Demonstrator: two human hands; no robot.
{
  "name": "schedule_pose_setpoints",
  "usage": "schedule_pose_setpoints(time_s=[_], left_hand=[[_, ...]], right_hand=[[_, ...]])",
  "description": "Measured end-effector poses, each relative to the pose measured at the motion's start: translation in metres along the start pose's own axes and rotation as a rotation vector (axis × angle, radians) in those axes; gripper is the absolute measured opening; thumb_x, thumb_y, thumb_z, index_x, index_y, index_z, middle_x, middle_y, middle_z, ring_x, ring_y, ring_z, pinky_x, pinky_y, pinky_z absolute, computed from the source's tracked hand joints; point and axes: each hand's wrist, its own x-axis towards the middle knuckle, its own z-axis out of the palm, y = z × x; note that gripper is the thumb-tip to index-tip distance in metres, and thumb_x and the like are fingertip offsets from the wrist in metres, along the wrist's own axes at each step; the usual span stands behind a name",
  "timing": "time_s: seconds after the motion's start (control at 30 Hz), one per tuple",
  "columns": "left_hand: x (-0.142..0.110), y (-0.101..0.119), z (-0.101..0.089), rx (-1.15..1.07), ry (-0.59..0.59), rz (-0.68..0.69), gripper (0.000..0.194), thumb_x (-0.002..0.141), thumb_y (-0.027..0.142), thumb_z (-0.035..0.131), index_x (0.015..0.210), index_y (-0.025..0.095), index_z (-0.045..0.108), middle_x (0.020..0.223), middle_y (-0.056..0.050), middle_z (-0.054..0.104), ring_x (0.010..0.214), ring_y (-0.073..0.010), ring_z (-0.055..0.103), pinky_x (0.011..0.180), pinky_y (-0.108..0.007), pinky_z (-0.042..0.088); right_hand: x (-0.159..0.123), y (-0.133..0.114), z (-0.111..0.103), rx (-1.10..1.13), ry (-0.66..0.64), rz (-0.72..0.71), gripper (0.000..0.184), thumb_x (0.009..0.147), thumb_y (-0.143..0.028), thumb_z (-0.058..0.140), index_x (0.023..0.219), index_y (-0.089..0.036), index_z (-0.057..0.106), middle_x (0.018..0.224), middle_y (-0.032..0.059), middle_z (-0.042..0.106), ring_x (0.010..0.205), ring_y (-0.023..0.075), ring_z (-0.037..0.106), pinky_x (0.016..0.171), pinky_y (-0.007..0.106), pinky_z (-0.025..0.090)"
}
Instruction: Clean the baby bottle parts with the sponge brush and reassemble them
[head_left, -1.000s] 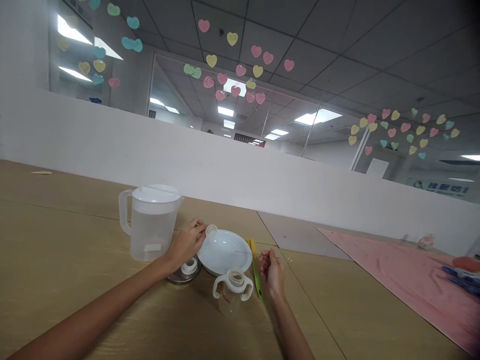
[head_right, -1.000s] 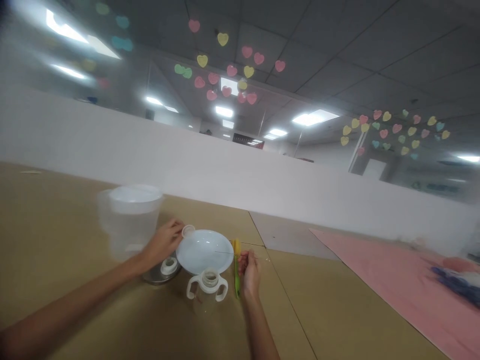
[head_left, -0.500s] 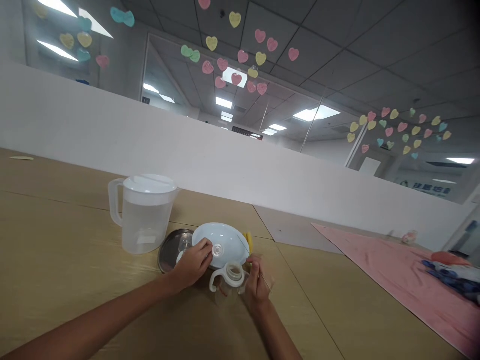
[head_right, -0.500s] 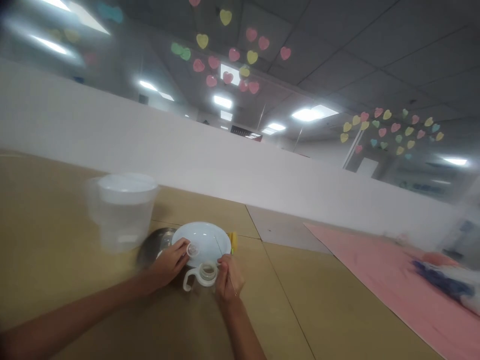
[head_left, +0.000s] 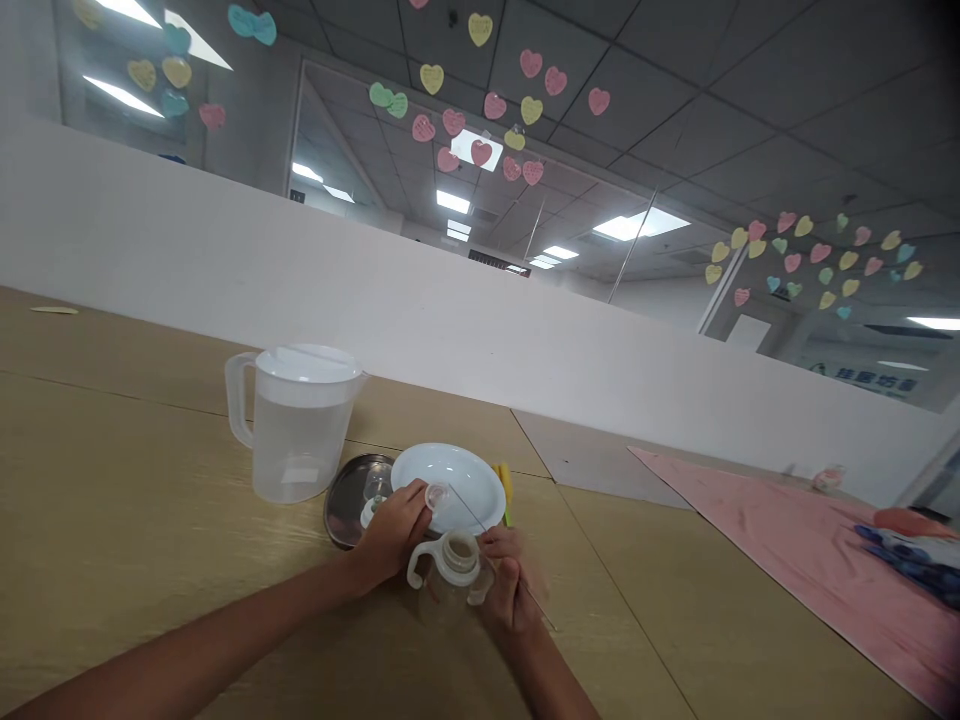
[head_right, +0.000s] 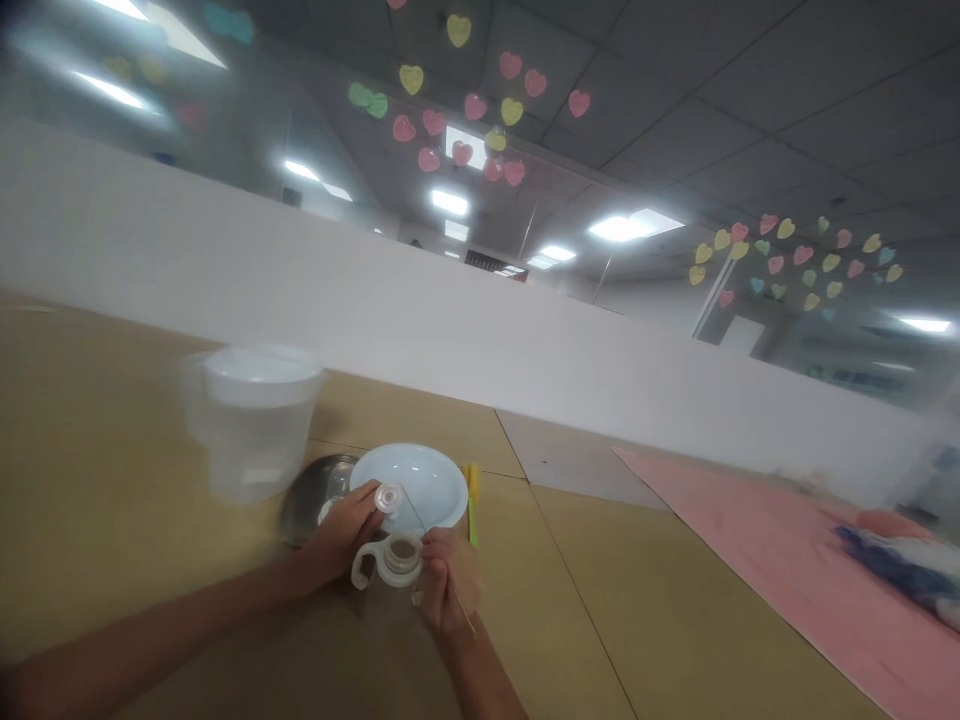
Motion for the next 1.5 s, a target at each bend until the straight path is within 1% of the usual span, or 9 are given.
schedule_pose_setpoints(time_s=[0.17,0.23,0.4,0.53,0.63,0.97,1.17,1.3,1.5], left_hand=[[0.000,0.002,-0.002,-0.048,-0.003,-0.003,0.028,0.092,0.021,0.027,0.083,0.018,0.053,0.088,-0.005,0.056,0.079,-0.0181,0.053,0.073,-0.032,0.045],[0.000,0.003,-0.002,-0.069,0.003,0.000,0.029,0.092,0.021,0.027,0.085,0.017,0.054,0.090,-0.006,0.056,0.081,-0.0181,0.053,0.074,-0.032,0.045],[-0.001,0.001,0.000,-0.096,-0.005,0.023,0.030,0.093,0.024,0.027,0.091,0.017,0.057,0.094,-0.006,0.057,0.085,-0.0188,0.054,0.078,-0.033,0.045],[-0.001,-0.002,0.002,-0.056,-0.007,0.003,0.030,0.093,0.022,0.027,0.089,0.016,0.056,0.093,-0.007,0.058,0.081,-0.0187,0.054,0.074,-0.033,0.046],[-0.001,-0.003,0.003,-0.055,-0.004,0.014,0.030,0.093,0.021,0.026,0.088,0.017,0.056,0.092,-0.007,0.058,0.081,-0.0182,0.054,0.074,-0.033,0.046],[0.000,0.002,-0.001,-0.024,-0.032,0.034,0.032,0.094,0.022,0.027,0.096,0.018,0.059,0.093,-0.007,0.058,0.083,-0.0187,0.054,0.074,-0.032,0.045],[0.000,0.003,-0.003,-0.036,-0.040,0.031,0.035,0.093,0.022,0.025,0.097,0.018,0.060,0.093,-0.008,0.059,0.083,-0.0191,0.055,0.076,-0.033,0.046],[-0.001,0.003,-0.003,-0.027,-0.038,0.033,0.033,0.093,0.023,0.028,0.099,0.018,0.060,0.095,-0.008,0.059,0.085,-0.0188,0.055,0.077,-0.032,0.046],[0.000,0.002,-0.002,0.005,-0.048,0.044,0.032,0.093,0.021,0.028,0.098,0.018,0.060,0.095,-0.008,0.058,0.084,-0.0192,0.055,0.078,-0.033,0.046]], right_hand=[[0.008,-0.006,-0.012,-0.113,-0.212,-0.266,0.029,0.096,-0.027,0.030,0.085,-0.019,0.055,0.072,0.0048,0.063,0.062,0.0145,0.055,0.055,0.027,0.041],[0.010,-0.009,-0.011,-0.142,-0.248,-0.317,0.028,0.096,-0.027,0.031,0.082,-0.019,0.055,0.068,0.0048,0.062,0.060,0.0144,0.054,0.054,0.026,0.039],[0.013,-0.010,-0.004,-0.192,-0.220,-0.292,0.027,0.095,-0.023,0.033,0.076,-0.019,0.052,0.064,0.0039,0.062,0.056,0.0140,0.051,0.052,0.026,0.038],[0.015,-0.010,-0.002,-0.217,-0.186,-0.281,0.026,0.094,-0.019,0.033,0.074,-0.019,0.051,0.061,0.0040,0.060,0.055,0.0142,0.050,0.052,0.026,0.037],[0.016,-0.011,-0.002,-0.193,-0.161,-0.264,0.028,0.094,-0.020,0.032,0.072,-0.020,0.050,0.057,0.0028,0.057,0.053,0.0139,0.048,0.050,0.026,0.036],[0.014,-0.012,-0.005,-0.199,-0.170,-0.226,0.031,0.095,-0.022,0.030,0.069,-0.020,0.047,0.056,0.0014,0.054,0.052,0.0129,0.045,0.049,0.025,0.034],[0.011,-0.009,-0.003,-0.147,-0.160,-0.218,0.029,0.094,-0.021,0.033,0.070,-0.020,0.048,0.057,0.0015,0.054,0.052,0.0132,0.047,0.049,0.025,0.034],[0.010,-0.009,-0.002,-0.144,-0.174,-0.205,0.029,0.094,-0.022,0.032,0.071,-0.020,0.050,0.057,0.0022,0.056,0.053,0.0138,0.049,0.050,0.026,0.035],[0.013,-0.010,-0.001,-0.136,-0.166,-0.222,0.028,0.094,-0.021,0.032,0.074,-0.020,0.051,0.059,0.0029,0.057,0.054,0.0139,0.050,0.051,0.026,0.036]])
